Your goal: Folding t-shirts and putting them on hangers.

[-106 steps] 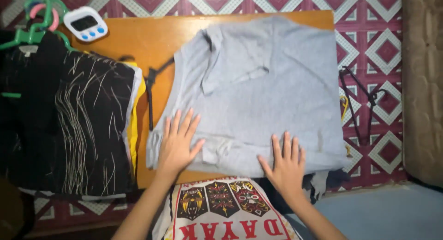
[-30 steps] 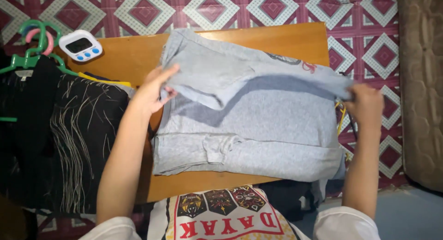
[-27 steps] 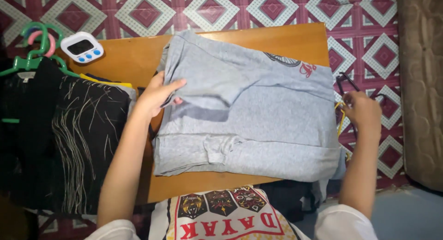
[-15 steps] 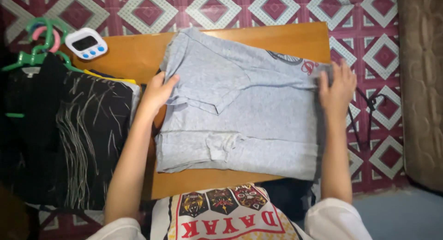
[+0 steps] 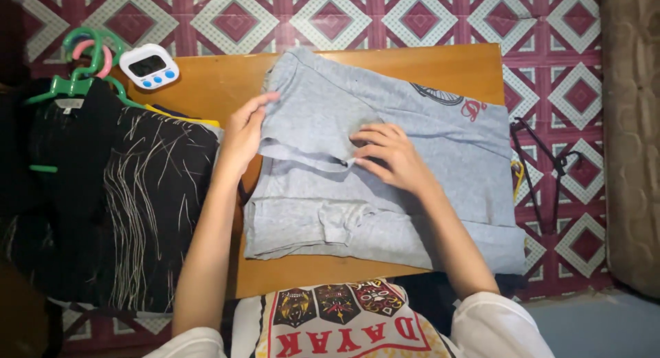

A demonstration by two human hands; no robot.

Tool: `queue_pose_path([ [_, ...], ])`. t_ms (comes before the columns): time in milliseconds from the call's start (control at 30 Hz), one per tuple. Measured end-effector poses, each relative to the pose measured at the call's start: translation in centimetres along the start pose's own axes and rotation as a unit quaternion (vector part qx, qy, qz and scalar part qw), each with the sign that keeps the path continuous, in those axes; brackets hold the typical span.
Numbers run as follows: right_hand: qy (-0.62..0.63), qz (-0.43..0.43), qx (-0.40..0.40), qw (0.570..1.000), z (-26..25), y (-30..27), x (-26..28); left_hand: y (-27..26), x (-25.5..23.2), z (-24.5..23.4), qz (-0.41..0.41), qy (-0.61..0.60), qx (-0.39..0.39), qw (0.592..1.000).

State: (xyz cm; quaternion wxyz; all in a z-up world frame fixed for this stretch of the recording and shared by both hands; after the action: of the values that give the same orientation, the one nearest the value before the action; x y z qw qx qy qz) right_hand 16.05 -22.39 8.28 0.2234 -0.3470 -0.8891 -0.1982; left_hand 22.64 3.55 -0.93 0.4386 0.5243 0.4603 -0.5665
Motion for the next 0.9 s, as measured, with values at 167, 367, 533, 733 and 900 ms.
queue_pose_path([
  [167,0.178,0.085,-0.001,0.980,3.6,-3.1,-7.2,1.3,6.6,-1.0,-0.078,0.082,0.005,0.994],
  [367,0.447,0.335,-0.186,0.809,7.4,-6.0,-16.8,4.0,7.7,3.5,-0.169,-0.491,0.013,0.855],
  [533,0.314,0.353,-0.244,0.847,3.5,-4.0,-11.4,1.4,4.5,3.6,-0.209,-0.213,-0.093,0.950],
  [733,-0.186,0.178,-0.147,0.955,1.3,-0.4,-3.4,2.0,-4.0,8.8,0.194,0.571,-0.025,0.798],
  [900,-0.162,0.269,-0.180,0.932,-4.4,-10.8,-9.0,3.4,-1.9,8.2,0.114,0.537,0.008,0.836],
])
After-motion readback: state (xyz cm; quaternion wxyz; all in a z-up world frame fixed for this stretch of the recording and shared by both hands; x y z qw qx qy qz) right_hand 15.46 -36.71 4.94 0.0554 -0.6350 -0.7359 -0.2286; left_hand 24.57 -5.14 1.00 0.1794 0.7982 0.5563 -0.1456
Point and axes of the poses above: each hand's wrist, its own y-axis towards the middle knuckle, its own z-axis out of the palm, x = y × z, the point moved 10 cm from there along y, towards the middle knuckle, and after that the axes turned 7 degrees about x, right-handed, at the moved point
